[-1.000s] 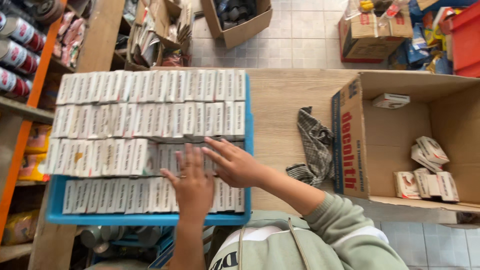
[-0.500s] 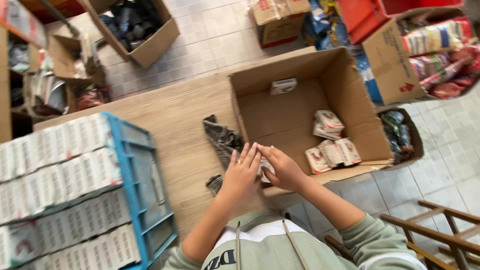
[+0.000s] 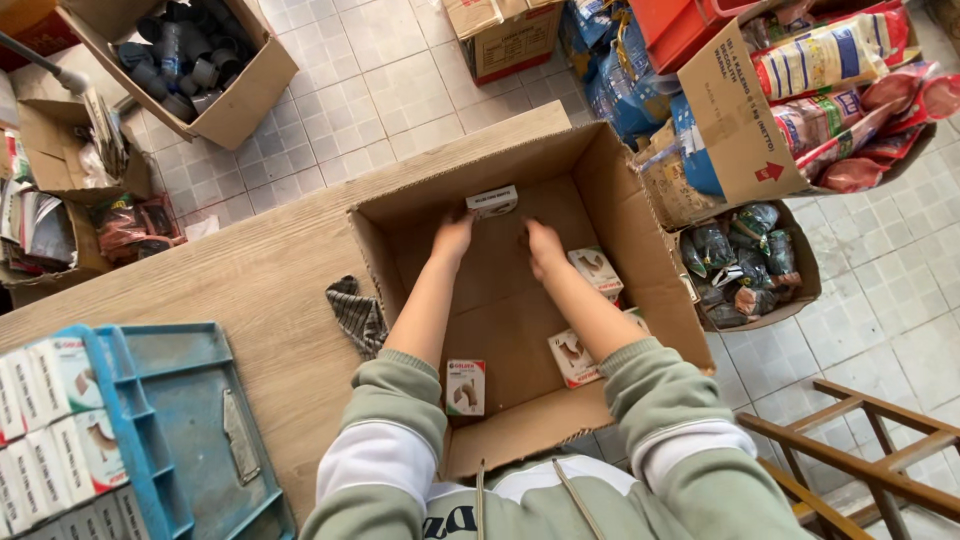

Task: The person repeatedly wipes small white boxes with a cloth and places them into a cardboard box. The person handles the boxes one at a time, wiping each before moving it to the box.

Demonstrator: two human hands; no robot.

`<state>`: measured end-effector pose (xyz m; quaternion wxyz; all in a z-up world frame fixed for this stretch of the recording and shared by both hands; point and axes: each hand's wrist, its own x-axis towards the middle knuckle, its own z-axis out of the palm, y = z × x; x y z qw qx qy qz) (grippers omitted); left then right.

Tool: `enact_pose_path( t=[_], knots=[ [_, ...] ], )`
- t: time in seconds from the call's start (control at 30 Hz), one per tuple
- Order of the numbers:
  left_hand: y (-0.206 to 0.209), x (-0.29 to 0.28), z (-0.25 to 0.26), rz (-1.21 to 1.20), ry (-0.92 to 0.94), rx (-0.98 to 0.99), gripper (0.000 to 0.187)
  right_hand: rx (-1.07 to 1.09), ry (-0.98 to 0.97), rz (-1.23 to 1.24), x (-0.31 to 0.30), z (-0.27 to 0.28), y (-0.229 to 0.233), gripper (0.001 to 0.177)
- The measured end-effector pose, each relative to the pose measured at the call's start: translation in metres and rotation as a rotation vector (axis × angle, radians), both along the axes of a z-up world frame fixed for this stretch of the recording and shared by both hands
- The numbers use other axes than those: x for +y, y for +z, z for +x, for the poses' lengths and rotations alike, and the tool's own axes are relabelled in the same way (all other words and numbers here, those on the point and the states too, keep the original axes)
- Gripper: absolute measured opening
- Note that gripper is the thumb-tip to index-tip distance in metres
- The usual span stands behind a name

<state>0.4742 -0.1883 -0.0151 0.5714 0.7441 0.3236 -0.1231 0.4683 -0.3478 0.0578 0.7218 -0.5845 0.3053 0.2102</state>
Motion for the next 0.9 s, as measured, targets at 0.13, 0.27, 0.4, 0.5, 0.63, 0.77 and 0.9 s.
enact_pose_path(
  t=[0.13, 0.27, 0.4, 0.5, 0.63, 0.77, 0.9],
  knots=[
    [-0.042, 0.008, 0.033, 0.036, -0.049, 0.035, 0.06, -0.007, -0.017, 0.041, 0.004, 0.038, -0.046, 0.071],
    [-0.018, -0.002, 0.025, -0.014, -0.04, 0.046, 0.061, -0.05, 0.052, 0.104, 0.013, 0.045, -0.006, 0.074],
    [-0.034, -0.004, 0.016, -0.062, -0.008, 0.073, 0.065, -0.11, 0.085, 0.022, 0.02, 0.038, -0.024, 0.068],
    [-0.029, -0.022, 0.01, -0.024, -0.137, 0.108, 0.062, -0.16, 0.045, -0.073, 0.015, 0.036, -0.097, 0.056],
    [0.04, -0.018, -0.007, -0.008, -0.284, 0.139, 0.051, -0.134, 0.147, -0.336, 0.002, 0.021, -0.08, 0.045],
    [0.149, -0.018, -0.041, 0.076, -0.478, -0.141, 0.08, -0.101, -0.096, -0.166, -0.02, 0.034, -0.071, 0.045],
    [0.229, 0.004, -0.108, 0.326, -0.639, -0.535, 0.091, -0.197, 0.161, -0.135, -0.006, -0.007, 0.009, 0.038]
  ],
)
